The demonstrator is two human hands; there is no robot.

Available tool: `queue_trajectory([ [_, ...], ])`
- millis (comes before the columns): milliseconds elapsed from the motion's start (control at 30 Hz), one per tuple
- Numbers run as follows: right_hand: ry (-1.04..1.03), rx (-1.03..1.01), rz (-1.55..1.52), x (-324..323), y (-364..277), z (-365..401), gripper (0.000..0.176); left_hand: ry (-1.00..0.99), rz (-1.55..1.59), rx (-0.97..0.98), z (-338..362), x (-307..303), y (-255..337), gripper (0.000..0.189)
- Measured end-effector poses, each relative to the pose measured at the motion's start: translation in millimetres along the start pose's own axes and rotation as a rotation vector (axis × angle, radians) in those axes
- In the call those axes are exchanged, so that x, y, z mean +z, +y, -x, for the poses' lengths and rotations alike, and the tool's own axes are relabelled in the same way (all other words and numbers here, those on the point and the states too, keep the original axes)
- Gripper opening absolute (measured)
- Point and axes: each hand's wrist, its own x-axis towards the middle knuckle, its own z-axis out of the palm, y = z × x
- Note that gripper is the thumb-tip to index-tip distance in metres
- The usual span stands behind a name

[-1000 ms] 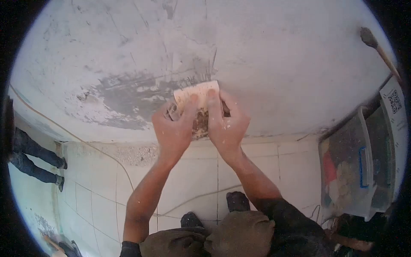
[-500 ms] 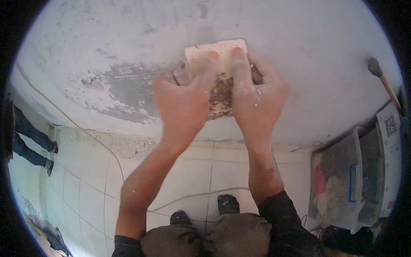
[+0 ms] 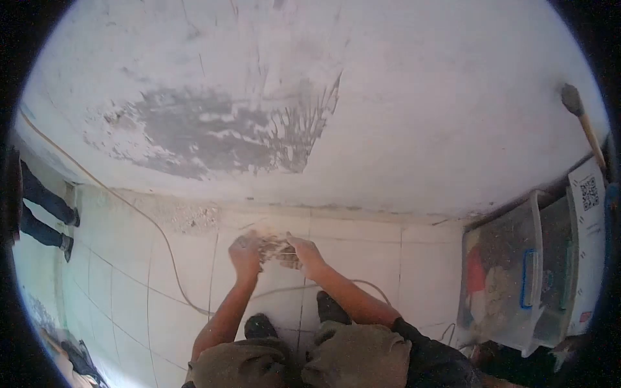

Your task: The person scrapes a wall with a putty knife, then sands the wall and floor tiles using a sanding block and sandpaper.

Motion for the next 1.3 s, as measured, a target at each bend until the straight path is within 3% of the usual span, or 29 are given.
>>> queue_trajectory([
  [33,-0.053,0.21,-0.221,-0.5,16.5,0.1,0.033,0.119,-0.106,0.157,6.8,-9.4,1.0,0.025],
  [67,-0.051,0.236,-0.213,-5.3,30.7,-2.3,0.033,0.237,-0.214,0.316,10.9,-19.2,2.8,0.025],
  [133,0.212,-0.589,0.763,-15.8,47.8,-0.6,0.04,0.367,-0.595,0.765,-0.9,-46.9,-27.4,0.021],
  [200,0.153,-0.611,0.914,-15.8,52.2,-19.0,0.043,0.262,-0.867,0.877,-2.7,-62.0,-31.7,0.016],
  [233,0.109,-0.598,0.988,-9.5,50.3,-25.3,0.043,0.092,-0.928,0.979,-4.7,-68.3,-39.6,0.014],
  [300,-0.503,-0.647,1.037,-7.2,21.0,-50.6,0.038,-0.23,-1.038,1.066,-4.1,-83.3,-55.8,0.016],
  [333,-0.69,-0.518,0.907,-5.3,2.5,-61.2,0.034,-0.345,-1.084,1.072,-7.8,-87.1,-58.7,0.02],
  [367,-0.503,-0.331,0.684,6.3,-8.3,-61.2,0.03,-0.353,-1.093,1.022,-11.0,-88.7,-62.3,0.02],
  [400,-0.301,-0.139,0.462,17.5,-9.0,-59.2,0.026,-0.353,-1.05,1.096,-13.3,-92.0,-63.9,0.02],
  [433,-0.319,-0.114,0.459,21.0,1.2,-63.6,0.026,-0.349,-1.003,1.182,-11.4,-95.1,-65.9,0.02],
  [467,-0.49,0.182,-0.006,21.6,8.5,-70.4,0.023,-0.348,-1.009,1.163,-6.8,-95.2,-70.2,0.02],
  [500,-0.63,0.473,-0.474,23.8,9.8,-73.2,0.021,-0.49,-1.083,1.196,-3.2,-90.7,-70.0,0.02],
  [533,-0.634,0.48,-0.466,23.9,15.9,-68.7,0.021,-0.641,-1.152,1.229,-0.5,-85.5,-69.1,0.02],
  [600,-0.492,-0.446,1.05,24.3,29.4,-54.8,0.022,-0.581,-1.115,1.233,-13.9,-79.1,-61.7,0.015],
  [633,-0.55,-0.421,0.706,20.3,31.6,-56.7,0.027,-0.423,-1.007,0.949,-23.8,-76.2,-58.2,0.016],
  [667,-0.559,-0.419,0.705,17.0,35.0,-55.1,0.027,-0.256,-0.891,0.672,-33.6,-76.4,-53.6,0.02],
  [700,-0.434,-0.371,0.668,16.0,31.0,-49.1,0.028,-0.241,-0.895,0.672,-43.3,-79.9,-42.2,0.02],
  [733,-0.307,-0.317,0.626,16.7,28.8,-41.2,0.03,-0.208,-0.444,0.148,-50.8,-84.7,-29.0,0.025],
  [767,-0.311,-0.315,0.626,17.7,26.9,-32.4,0.03,-0.164,0.023,-0.366,-52.6,-87.8,-23.3,0.032],
  [833,-0.492,0.019,0.115,20.9,19.3,-19.7,0.031,-0.174,0.092,-0.438,-39.5,-79.3,-33.2,0.035],
  [967,-0.56,0.125,0.114,34.2,13.1,-2.1,0.034,-0.304,0.165,-0.567,8.6,-56.7,-71.1,0.039],
  [1033,-0.389,-0.563,0.829,29.1,2.4,-0.2,0.03,-0.803,-0.088,-0.474,21.4,-64.8,-85.5,0.029],
  [1067,-0.409,-0.558,0.831,26.4,-6.9,2.5,0.03,-0.789,-0.081,-0.487,21.6,-75.4,-94.7,0.029],
  [1133,-0.344,-1.036,0.948,16.7,-25.3,9.0,0.033,-0.662,-1.155,0.601,21.8,-104.1,-104.5,0.023],
  [1167,-0.352,-1.034,0.945,7.6,-16.5,2.9,0.033,-0.843,-1.356,0.643,21.4,-113.1,-102.7,0.024],
  [1200,-0.45,-1.018,1.243,-2.2,0.7,-7.6,0.038,-0.84,-1.36,0.636,21.5,-122.3,-113.1,0.024],
  [1233,-0.543,-0.986,1.544,-2.0,6.3,-10.4,0.043,-0.903,-1.225,0.883,21.2,-131.6,-127.4,0.021],
  [1267,-0.545,-0.993,1.539,-2.1,10.4,-9.4,0.043,-0.953,-1.077,1.123,18.3,-138.4,-141.6,0.018],
  [1300,-0.514,-0.974,1.395,0.2,8.7,-3.1,0.041,-0.947,-1.085,1.123,8.2,-137.9,-142.8,0.018],
])
